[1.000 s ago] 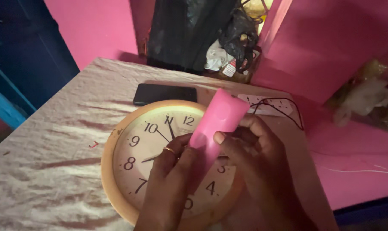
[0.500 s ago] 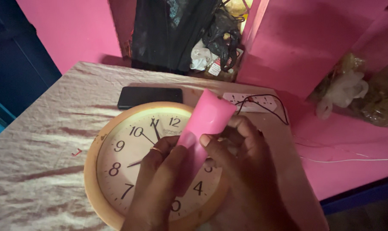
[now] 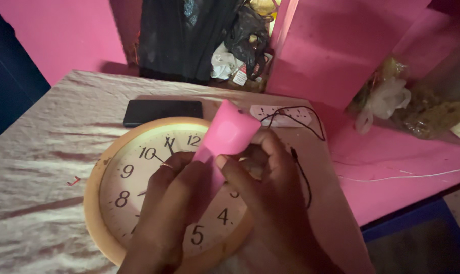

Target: The person picks up a pink flashlight on a table, slides open its battery compartment, and inserts batteries into it. They then turn a wall clock face-down on the table and work at the clock's back panel, appearing to open its battery compartment.

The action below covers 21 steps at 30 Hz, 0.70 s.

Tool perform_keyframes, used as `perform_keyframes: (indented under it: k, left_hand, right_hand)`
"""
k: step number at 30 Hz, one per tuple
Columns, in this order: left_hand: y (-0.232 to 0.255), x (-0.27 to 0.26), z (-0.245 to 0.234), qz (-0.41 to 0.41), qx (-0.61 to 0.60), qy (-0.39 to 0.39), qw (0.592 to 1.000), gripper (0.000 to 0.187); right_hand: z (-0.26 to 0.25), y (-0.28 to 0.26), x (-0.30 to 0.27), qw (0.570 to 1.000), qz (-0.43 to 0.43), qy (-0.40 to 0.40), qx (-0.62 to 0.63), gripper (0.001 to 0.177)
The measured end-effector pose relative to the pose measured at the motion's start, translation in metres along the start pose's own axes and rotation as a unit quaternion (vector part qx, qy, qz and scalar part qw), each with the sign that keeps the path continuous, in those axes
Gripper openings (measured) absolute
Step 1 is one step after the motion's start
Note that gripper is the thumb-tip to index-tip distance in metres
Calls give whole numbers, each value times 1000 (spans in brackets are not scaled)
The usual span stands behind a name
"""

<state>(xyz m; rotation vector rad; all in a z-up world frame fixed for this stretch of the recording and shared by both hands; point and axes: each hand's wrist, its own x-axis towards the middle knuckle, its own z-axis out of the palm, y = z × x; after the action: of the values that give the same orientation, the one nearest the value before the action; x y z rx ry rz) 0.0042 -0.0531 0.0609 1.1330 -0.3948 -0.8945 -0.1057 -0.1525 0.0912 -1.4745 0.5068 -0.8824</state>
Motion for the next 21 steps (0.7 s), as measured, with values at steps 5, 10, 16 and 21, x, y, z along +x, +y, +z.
perform_keyframes:
  k: [5,10,16,21]
  left_hand:
    - [11,-4,7,-18,29,29,999,50]
    - [21,-5,13,-34,48,37,998,53]
    - [21,-4,14,-21,17,25,999,53]
    - [10,2,11,-6,29,32,999,49]
  right_hand:
    - [-1,0,4,999,4,25,-23,33]
    - [-2,-3,0,999,-2,22,-37,33]
    - [1,-9,-2,999,11,28,-45,36]
    - [3,-7,-5,1000,-10,12,-10,36]
